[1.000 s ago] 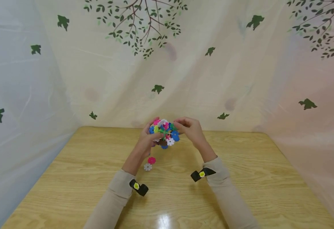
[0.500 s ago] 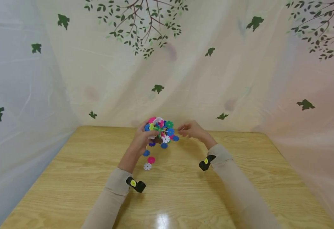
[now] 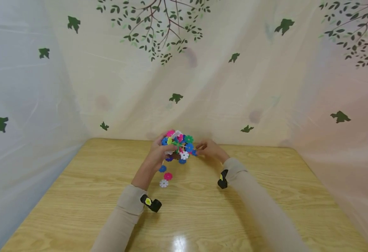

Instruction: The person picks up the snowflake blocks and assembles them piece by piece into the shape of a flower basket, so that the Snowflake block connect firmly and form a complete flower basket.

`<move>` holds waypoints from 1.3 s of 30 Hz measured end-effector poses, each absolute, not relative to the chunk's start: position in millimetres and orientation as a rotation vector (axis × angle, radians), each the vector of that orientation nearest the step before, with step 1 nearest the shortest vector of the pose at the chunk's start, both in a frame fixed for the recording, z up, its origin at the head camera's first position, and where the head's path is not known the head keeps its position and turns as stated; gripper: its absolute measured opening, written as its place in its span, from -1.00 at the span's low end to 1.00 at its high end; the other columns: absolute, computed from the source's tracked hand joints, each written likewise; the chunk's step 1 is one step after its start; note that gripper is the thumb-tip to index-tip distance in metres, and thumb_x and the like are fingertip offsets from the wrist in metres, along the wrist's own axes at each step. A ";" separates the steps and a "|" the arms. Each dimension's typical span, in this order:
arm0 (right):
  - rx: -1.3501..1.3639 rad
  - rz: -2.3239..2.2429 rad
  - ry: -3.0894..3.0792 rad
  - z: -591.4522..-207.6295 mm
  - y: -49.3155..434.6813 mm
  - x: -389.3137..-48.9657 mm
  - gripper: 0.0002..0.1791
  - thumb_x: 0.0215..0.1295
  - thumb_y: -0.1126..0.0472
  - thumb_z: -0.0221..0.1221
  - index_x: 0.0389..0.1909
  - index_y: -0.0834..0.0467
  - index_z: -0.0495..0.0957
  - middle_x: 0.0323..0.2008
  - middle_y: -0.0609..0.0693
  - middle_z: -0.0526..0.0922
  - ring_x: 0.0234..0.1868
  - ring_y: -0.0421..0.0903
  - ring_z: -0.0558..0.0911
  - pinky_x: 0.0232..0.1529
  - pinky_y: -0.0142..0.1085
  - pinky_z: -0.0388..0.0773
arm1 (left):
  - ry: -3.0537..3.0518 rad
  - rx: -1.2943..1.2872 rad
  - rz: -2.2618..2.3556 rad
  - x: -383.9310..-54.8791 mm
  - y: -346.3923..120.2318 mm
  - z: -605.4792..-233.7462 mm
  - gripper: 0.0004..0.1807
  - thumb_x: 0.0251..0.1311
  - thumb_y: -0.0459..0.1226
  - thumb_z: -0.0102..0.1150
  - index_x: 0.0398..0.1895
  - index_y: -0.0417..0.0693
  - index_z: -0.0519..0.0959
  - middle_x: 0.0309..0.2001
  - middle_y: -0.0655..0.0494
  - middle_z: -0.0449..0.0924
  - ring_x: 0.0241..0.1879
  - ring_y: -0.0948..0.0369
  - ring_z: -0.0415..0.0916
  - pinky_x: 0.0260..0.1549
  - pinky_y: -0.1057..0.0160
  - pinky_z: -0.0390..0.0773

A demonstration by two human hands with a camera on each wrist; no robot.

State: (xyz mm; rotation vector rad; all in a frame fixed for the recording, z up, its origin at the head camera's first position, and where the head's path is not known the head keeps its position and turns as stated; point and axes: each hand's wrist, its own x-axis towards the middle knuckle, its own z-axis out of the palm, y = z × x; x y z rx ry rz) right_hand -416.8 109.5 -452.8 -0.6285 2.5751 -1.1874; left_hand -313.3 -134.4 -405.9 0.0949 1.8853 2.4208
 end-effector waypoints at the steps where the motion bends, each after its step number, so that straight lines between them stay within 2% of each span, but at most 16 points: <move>1: -0.623 -1.190 2.581 -454.0 108.3 -417.0 -0.64 0.30 0.36 0.32 0.06 0.46 0.60 -0.02 0.35 0.70 -0.24 -0.09 0.61 -0.30 -0.40 0.54 | 1.886 0.093 2.420 -313.1 -134.1 -405.8 -0.15 0.15 -0.55 0.20 0.55 -0.04 0.23 0.38 -0.13 0.39 -0.04 0.20 0.55 0.03 0.06 0.60; 5: -0.611 -1.146 2.633 -455.4 104.1 -415.2 -0.68 0.26 0.34 0.35 -0.01 0.42 0.65 -0.07 0.29 0.70 -0.21 -0.09 0.61 -0.29 -0.42 0.51 | 1.892 0.079 2.419 -311.8 -133.3 -404.8 -0.14 0.15 -0.54 0.20 0.55 -0.03 0.22 0.39 -0.13 0.37 -0.03 0.20 0.53 -0.07 0.17 0.60; 11: -0.582 -1.166 2.616 -453.3 105.5 -411.5 -0.71 0.15 0.41 0.40 -0.12 0.43 0.65 -0.20 0.22 0.69 -0.29 -0.13 0.54 -0.30 -0.42 0.47 | 1.908 0.074 2.410 -310.9 -131.2 -405.3 -0.14 0.15 -0.52 0.21 0.56 -0.02 0.21 0.39 -0.14 0.37 -0.04 0.20 0.54 -0.18 0.24 0.63; 18: -0.554 -1.284 2.469 -457.1 119.5 -413.6 -0.66 0.10 0.52 0.39 -0.09 0.49 0.58 -0.23 0.17 0.66 -0.27 -0.18 0.53 -0.28 -0.44 0.50 | 1.928 0.072 2.380 -309.3 -129.0 -404.8 -0.15 0.16 -0.51 0.21 0.56 -0.02 0.22 0.38 -0.17 0.39 0.03 0.14 0.53 -0.17 0.23 0.63; 22: -0.553 -1.276 2.447 -456.6 127.0 -409.9 -0.67 0.16 0.47 0.38 -0.06 0.47 0.59 -0.24 0.19 0.70 -0.35 -0.19 0.58 -0.36 -0.39 0.54 | 1.938 0.070 2.355 -308.3 -128.8 -406.0 -0.16 0.17 -0.50 0.21 0.56 0.00 0.22 0.39 -0.15 0.40 0.09 0.12 0.51 -0.12 0.22 0.62; 25: -0.534 -1.306 2.408 -456.4 130.6 -404.8 -0.69 0.20 0.42 0.37 -0.05 0.43 0.62 -0.25 0.16 0.74 -0.39 -0.18 0.64 -0.38 -0.35 0.62 | 1.945 0.074 2.342 -307.8 -128.3 -408.2 -0.16 0.17 -0.49 0.22 0.55 0.01 0.22 0.38 -0.13 0.41 0.06 0.16 0.53 -0.11 0.24 0.63; 29: -0.551 -1.417 2.386 -453.2 134.7 -394.9 -0.75 0.19 0.38 0.39 -0.12 0.37 0.68 -0.32 0.06 0.77 -0.39 -0.18 0.68 -0.31 -0.32 0.69 | 1.927 0.084 2.361 -308.1 -125.8 -411.1 -0.17 0.15 -0.52 0.22 0.53 0.02 0.27 0.30 -0.12 0.48 -0.10 0.24 0.58 -0.23 0.28 0.64; 32: -0.524 -1.557 2.357 -445.5 135.5 -386.1 -0.76 0.20 0.36 0.39 -0.12 0.36 0.69 -0.35 0.03 0.79 -0.35 -0.17 0.72 -0.18 -0.18 0.74 | 1.907 0.088 2.379 -308.6 -123.8 -412.5 -0.17 0.12 -0.54 0.21 0.51 0.02 0.32 0.19 -0.09 0.55 -0.17 0.26 0.60 -0.32 0.29 0.64; 35: -0.459 -1.696 2.328 -433.8 134.7 -378.2 -0.72 0.26 0.35 0.36 -0.04 0.39 0.66 -0.32 0.01 0.79 -0.31 -0.15 0.74 -0.05 -0.06 0.73 | 1.909 0.094 2.374 -308.4 -122.3 -413.2 -0.18 0.11 -0.55 0.21 0.49 0.02 0.33 0.14 -0.05 0.56 -0.17 0.26 0.61 -0.31 0.28 0.65; 39: -0.439 -1.832 2.331 -417.4 132.7 -370.9 -0.68 0.35 0.33 0.30 0.04 0.42 0.63 -0.33 -0.10 0.77 -0.28 -0.20 0.72 -0.05 -0.20 0.73 | 1.944 0.107 2.330 -307.0 -120.3 -413.0 -0.20 0.12 -0.53 0.23 0.48 0.02 0.34 0.13 -0.07 0.55 -0.14 0.25 0.60 -0.27 0.28 0.65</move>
